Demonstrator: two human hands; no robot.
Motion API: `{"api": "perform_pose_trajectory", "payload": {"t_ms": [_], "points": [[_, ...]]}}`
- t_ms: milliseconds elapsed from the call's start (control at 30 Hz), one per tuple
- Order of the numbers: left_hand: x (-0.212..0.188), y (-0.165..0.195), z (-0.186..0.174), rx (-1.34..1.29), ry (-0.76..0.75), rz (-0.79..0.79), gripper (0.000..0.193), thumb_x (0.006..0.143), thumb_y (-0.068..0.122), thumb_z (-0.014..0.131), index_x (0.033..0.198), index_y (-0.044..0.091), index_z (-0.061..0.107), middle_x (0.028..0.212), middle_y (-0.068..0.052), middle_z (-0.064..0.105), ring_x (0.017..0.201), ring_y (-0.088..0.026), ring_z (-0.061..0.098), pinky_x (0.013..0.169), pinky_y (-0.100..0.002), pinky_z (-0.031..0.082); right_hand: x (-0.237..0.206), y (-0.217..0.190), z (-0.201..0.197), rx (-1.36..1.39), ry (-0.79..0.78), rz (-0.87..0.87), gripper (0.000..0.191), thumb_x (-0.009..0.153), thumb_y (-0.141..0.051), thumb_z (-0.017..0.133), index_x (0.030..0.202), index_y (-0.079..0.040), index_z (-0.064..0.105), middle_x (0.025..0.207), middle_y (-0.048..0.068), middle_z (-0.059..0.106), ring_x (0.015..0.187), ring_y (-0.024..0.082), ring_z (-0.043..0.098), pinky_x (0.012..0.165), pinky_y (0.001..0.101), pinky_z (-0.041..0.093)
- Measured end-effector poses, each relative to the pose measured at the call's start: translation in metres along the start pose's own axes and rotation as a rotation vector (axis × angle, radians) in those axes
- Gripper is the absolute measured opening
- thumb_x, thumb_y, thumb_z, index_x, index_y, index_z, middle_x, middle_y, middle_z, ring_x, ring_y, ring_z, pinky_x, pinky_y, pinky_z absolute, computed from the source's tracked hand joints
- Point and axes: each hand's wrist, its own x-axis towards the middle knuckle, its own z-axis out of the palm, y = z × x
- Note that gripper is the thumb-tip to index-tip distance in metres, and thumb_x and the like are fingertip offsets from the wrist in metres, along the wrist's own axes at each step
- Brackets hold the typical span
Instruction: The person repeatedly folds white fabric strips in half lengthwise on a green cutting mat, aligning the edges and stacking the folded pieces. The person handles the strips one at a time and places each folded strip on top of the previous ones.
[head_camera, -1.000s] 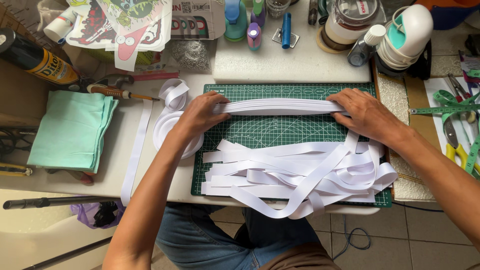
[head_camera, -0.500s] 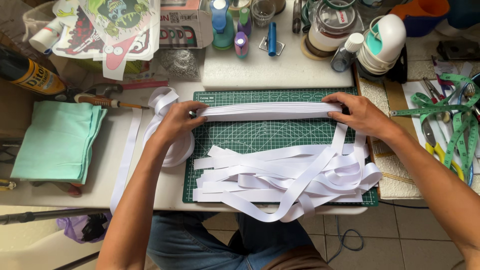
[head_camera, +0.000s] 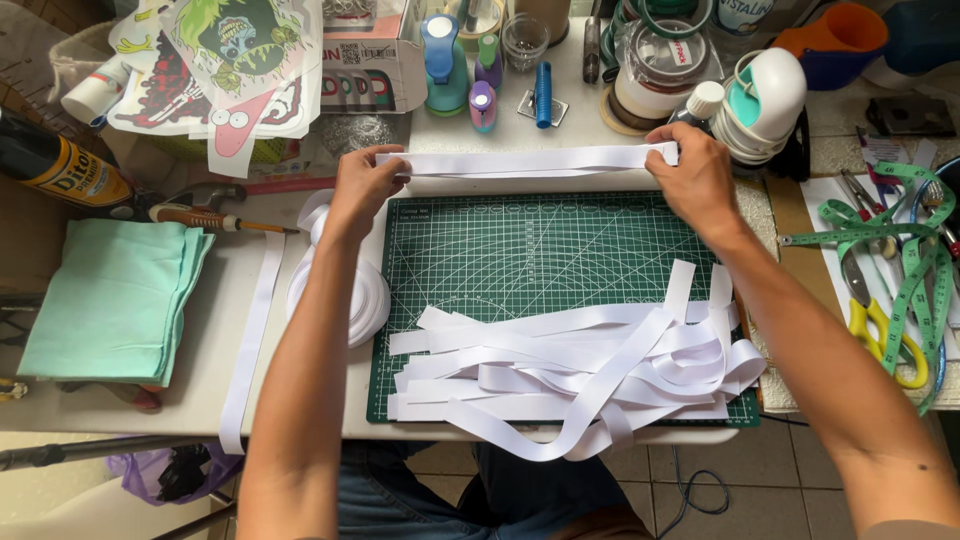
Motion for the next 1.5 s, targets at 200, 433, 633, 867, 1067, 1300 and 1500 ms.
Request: {"api": "perform_pose_trajectory", "payload": {"t_ms": [200,433,633,867,1067,1300,1500], "points": [[0.013,-0.002,0.011,-0.071,0.15,0.0,0.026,0.083,0.007,0.073,0.106,-0.005,0.073,0.085,-0.007,0.072,0.073,-0.011,0.069,0.066,-0.022,0.056,-0.001,-0.006,0.01,-0.042,0.133,-0.188,0.017,0.095,-0.005,0.07,0.11,0.002,0.074,0.105,0.022,0.073,0.094,0.035,0.071,0.086,0.0437,0.056],[0.019,-0.005,0.018,-0.032,0.258,-0.011,0.017,0.08,0.008,0.074,0.093,-0.002,0.076,0.078,-0.006,0.072,0.067,-0.01,0.068,0.061,-0.022,0.055,0.006,-0.015,0.018,-0.064,0.127,-0.157,0.017,0.098,-0.002,0.067,0.114,0.003,0.073,0.112,0.022,0.072,0.1,0.036,0.072,0.089,0.0429,0.057],[0.022,0.0,0.016,-0.095,0.22,-0.034,0.016,0.08,0.009,0.075,0.087,-0.005,0.075,0.076,-0.007,0.073,0.066,-0.011,0.069,0.059,-0.022,0.054,0.013,-0.015,0.009,-0.144,0.081,-0.196,0.014,0.095,0.0,0.07,0.108,0.003,0.076,0.11,0.022,0.072,0.098,0.037,0.071,0.091,0.0442,0.055],[0.016,0.011,0.016,0.099,0.286,-0.078,0.018,0.077,0.007,0.078,0.09,-0.006,0.078,0.077,-0.01,0.074,0.063,-0.013,0.069,0.053,-0.024,0.054,0.019,-0.019,0.014,-0.14,-0.013,-0.084,0.019,0.095,-0.002,0.07,0.112,0.0,0.077,0.11,0.023,0.073,0.097,0.036,0.072,0.09,0.0439,0.056],[0.021,0.007,0.01,-0.034,0.232,-0.114,0.017,0.076,0.004,0.08,0.09,-0.004,0.077,0.078,-0.01,0.074,0.063,-0.013,0.071,0.055,-0.022,0.056,0.03,-0.014,0.006,-0.161,-0.067,-0.093,0.019,0.094,-0.004,0.072,0.111,-0.002,0.078,0.107,0.024,0.073,0.099,0.037,0.071,0.092,0.0452,0.054],[0.03,0.001,0.011,0.017,0.245,-0.031,0.016,0.076,0.007,0.08,0.085,-0.006,0.078,0.069,-0.008,0.071,0.056,-0.011,0.065,0.047,-0.023,0.047,0.028,-0.015,0.015,-0.217,0.038,-0.234,0.018,0.09,-0.001,0.073,0.107,-0.001,0.079,0.106,0.023,0.072,0.101,0.04,0.069,0.092,0.0461,0.054],[0.032,0.0,0.013,0.001,0.262,-0.102,0.014,0.075,0.007,0.077,0.081,-0.006,0.075,0.065,-0.009,0.068,0.048,-0.013,0.057,0.04,-0.029,0.044,0.03,-0.018,0.018,-0.112,0.029,-0.115,0.018,0.094,0.002,0.068,0.11,0.001,0.077,0.111,0.023,0.072,0.098,0.036,0.071,0.091,0.0424,0.055]]}}
